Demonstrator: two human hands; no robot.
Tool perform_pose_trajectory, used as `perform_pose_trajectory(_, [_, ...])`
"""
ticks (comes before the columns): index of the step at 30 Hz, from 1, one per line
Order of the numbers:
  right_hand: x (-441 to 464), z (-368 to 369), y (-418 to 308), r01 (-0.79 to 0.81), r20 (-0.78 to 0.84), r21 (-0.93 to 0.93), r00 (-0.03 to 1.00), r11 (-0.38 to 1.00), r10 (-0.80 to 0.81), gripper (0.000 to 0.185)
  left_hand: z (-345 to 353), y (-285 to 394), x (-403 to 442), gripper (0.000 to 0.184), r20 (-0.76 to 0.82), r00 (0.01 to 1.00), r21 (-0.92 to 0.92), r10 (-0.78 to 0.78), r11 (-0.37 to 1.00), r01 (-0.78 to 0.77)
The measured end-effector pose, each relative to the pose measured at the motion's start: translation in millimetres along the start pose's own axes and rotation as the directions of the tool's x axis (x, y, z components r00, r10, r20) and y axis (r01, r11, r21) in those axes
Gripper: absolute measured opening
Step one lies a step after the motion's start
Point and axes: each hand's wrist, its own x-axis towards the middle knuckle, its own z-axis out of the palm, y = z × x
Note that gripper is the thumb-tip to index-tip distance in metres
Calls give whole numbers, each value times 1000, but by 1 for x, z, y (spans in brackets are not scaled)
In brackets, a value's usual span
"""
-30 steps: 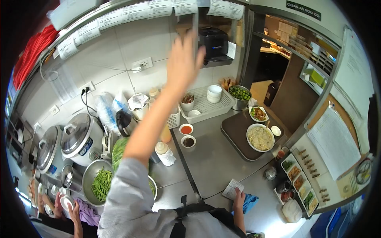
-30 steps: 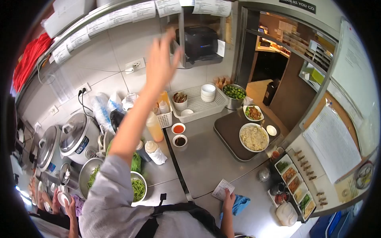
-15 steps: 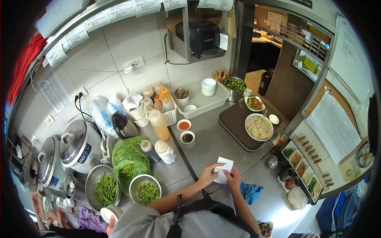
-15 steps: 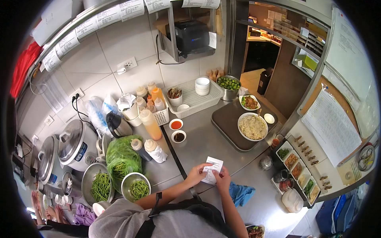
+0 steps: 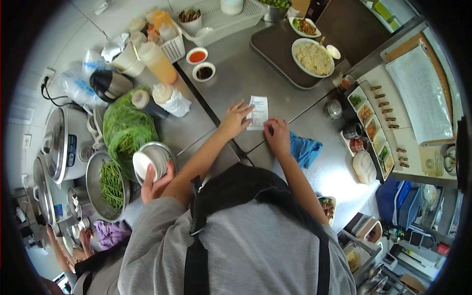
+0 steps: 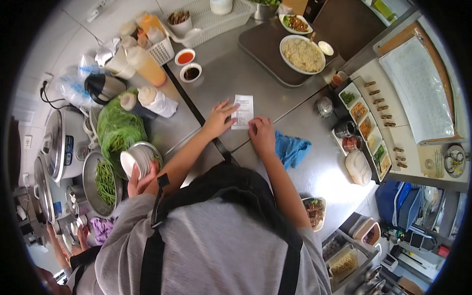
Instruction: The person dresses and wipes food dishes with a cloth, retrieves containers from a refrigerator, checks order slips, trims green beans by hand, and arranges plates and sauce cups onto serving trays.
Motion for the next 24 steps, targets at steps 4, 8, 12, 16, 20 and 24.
perform_pose_trajectory(4, [6, -5, 2, 6, 32, -21, 999, 1000, -6, 13, -13, 4, -8, 63, 33, 999, -52, -36, 998, 37])
perform_pose_trajectory(8, [3, -9, -1, -7, 35, -39, 999, 999, 9, 15, -8, 10, -12, 65, 19, 999, 22, -47, 999, 47])
perform_pose_trajectory(12, [-6, -14, 2, -40, 20, -33, 999, 999, 41, 16, 10, 22, -9, 65, -55, 998, 138, -16, 990, 24])
perform_pose_trajectory(16, [-13, -26, 10, -99, 52, -70, 993, 993, 102, 18, 20, 41, -5, 66, -3, 999, 127, 48, 991, -48])
perform_pose_trajectory(20, [-12, -32, 14, -94, 57, -74, 994, 993, 98, 20, 21, 41, 1, 68, 29, 998, 80, 59, 995, -61])
perform_pose_trajectory(24, [-4, -30, 12, -31, 74, -78, 997, 996, 37, 19, 20, 33, 1, 68, 4, 1000, 69, 9, 998, -9])
